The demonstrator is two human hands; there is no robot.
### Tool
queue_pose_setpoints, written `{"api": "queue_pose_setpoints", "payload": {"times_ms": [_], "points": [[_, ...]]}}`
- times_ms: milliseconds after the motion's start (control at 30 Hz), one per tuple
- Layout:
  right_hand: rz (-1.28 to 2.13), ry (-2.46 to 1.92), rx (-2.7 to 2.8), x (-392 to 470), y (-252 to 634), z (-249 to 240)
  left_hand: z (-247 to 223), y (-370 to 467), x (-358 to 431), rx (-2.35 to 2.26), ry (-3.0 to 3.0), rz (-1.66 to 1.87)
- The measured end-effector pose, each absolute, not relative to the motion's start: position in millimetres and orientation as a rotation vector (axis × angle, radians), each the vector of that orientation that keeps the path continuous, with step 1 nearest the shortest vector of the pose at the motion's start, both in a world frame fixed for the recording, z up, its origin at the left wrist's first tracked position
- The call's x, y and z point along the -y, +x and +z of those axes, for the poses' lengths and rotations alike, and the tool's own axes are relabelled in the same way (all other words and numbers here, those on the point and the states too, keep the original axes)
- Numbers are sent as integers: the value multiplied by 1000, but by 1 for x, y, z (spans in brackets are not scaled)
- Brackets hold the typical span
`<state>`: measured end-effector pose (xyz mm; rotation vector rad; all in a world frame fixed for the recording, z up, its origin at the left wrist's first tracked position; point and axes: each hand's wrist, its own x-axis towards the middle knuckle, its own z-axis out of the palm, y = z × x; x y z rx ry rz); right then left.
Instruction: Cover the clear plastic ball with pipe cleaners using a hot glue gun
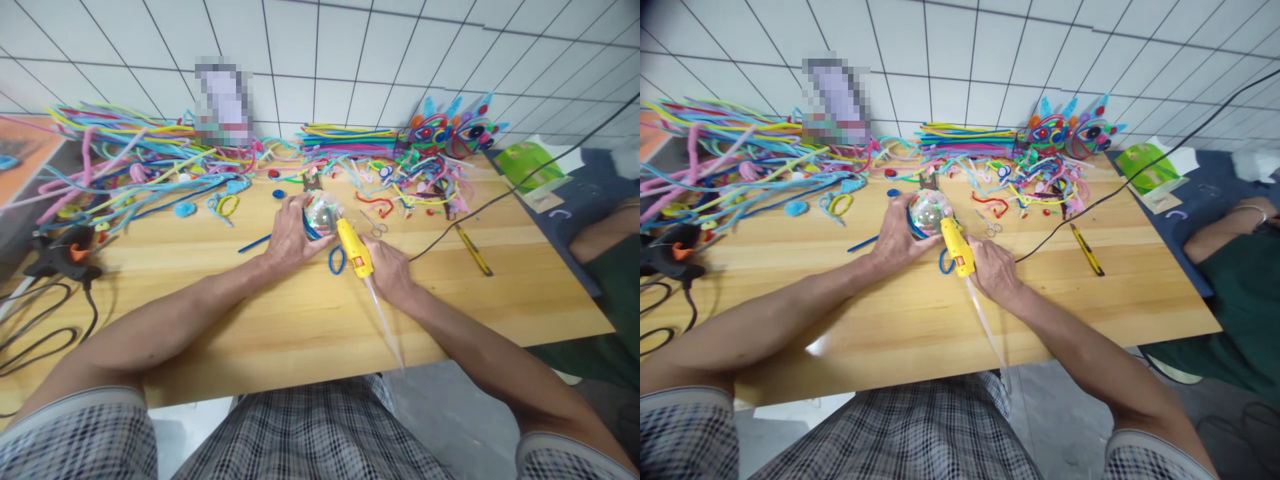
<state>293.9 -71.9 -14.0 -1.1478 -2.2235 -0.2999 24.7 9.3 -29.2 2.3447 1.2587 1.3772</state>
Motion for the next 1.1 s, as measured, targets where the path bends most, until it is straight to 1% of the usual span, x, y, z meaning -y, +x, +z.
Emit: {"api": "queue_pose_setpoints", "payload": {"times_ms": [200, 533, 700, 867, 1100], "points": [[-275, -1142, 2230, 72, 294, -15, -29, 24, -11, -1226, 2406, 1414], [-245, -1159, 2191, 70, 296, -21, -27, 22, -10, -1266, 2328, 1330], [-283, -1116, 2193, 71, 295, -19, -26, 22, -11, -1257, 2317, 1343], [-237, -1129, 2208, 71, 296, -18, -24, 22, -10, -1256, 2317, 1335], [-305, -1112, 2168, 71, 295, -17, -25, 21, -11, -1226, 2359, 1359]]}}
